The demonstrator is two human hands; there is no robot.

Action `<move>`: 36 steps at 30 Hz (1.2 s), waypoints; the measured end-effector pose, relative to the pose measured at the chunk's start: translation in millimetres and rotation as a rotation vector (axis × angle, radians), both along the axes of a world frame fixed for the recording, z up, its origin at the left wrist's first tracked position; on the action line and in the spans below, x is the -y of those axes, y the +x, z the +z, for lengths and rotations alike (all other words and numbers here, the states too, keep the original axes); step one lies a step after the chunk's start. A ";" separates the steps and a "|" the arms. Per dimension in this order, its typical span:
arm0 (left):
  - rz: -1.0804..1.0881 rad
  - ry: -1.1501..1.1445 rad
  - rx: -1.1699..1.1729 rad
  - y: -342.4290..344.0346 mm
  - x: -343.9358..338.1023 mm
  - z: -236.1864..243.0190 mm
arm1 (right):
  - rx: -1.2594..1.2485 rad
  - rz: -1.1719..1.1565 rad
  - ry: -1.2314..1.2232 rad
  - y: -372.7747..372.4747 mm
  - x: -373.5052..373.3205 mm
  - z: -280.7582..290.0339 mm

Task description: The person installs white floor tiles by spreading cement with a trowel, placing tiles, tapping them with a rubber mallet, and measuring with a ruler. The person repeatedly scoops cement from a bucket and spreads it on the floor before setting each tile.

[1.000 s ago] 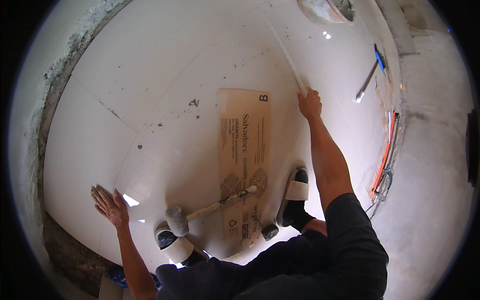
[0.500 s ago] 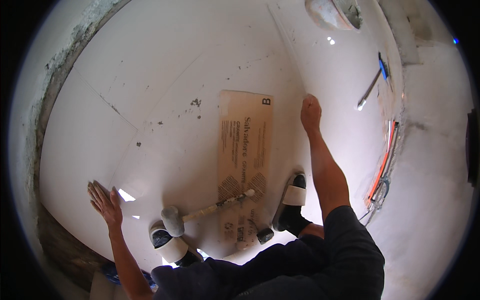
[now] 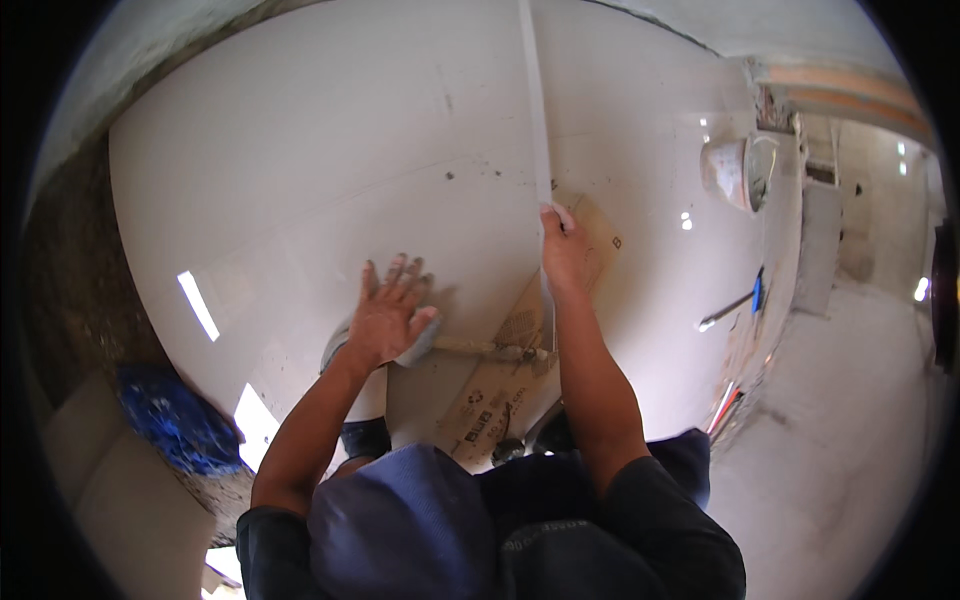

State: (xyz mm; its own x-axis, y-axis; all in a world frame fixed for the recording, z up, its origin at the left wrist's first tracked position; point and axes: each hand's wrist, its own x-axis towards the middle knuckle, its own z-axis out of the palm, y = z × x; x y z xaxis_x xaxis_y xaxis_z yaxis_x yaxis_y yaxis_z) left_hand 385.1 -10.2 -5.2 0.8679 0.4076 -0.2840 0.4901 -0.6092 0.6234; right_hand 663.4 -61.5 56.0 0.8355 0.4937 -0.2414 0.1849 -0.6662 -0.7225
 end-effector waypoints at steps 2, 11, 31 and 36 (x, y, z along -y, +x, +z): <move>-0.088 -0.119 -0.053 -7.0 6.7 11.6 | 0.054 0.071 0.009 -27.0 -15.3 -8.5; 0.530 0.134 0.197 -134.3 -44.7 -14.2 | 0.369 0.341 0.012 -110.5 -74.9 -53.0; 1.204 0.686 -0.029 -241.7 -177.9 -61.2 | 0.206 0.312 -0.464 -94.5 -110.2 -51.3; 1.229 0.637 -0.024 -242.4 -176.5 -65.2 | 0.182 0.317 -0.511 -94.2 -108.4 -47.8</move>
State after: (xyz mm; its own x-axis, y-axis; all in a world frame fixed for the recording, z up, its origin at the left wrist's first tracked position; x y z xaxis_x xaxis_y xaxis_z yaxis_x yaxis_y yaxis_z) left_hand 142.7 166.3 -70.4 -0.1418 0.9631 0.2286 0.9209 0.0436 0.3874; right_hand 569.2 46.9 8.2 0.7172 0.5840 -0.3803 0.5204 -0.8117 -0.2652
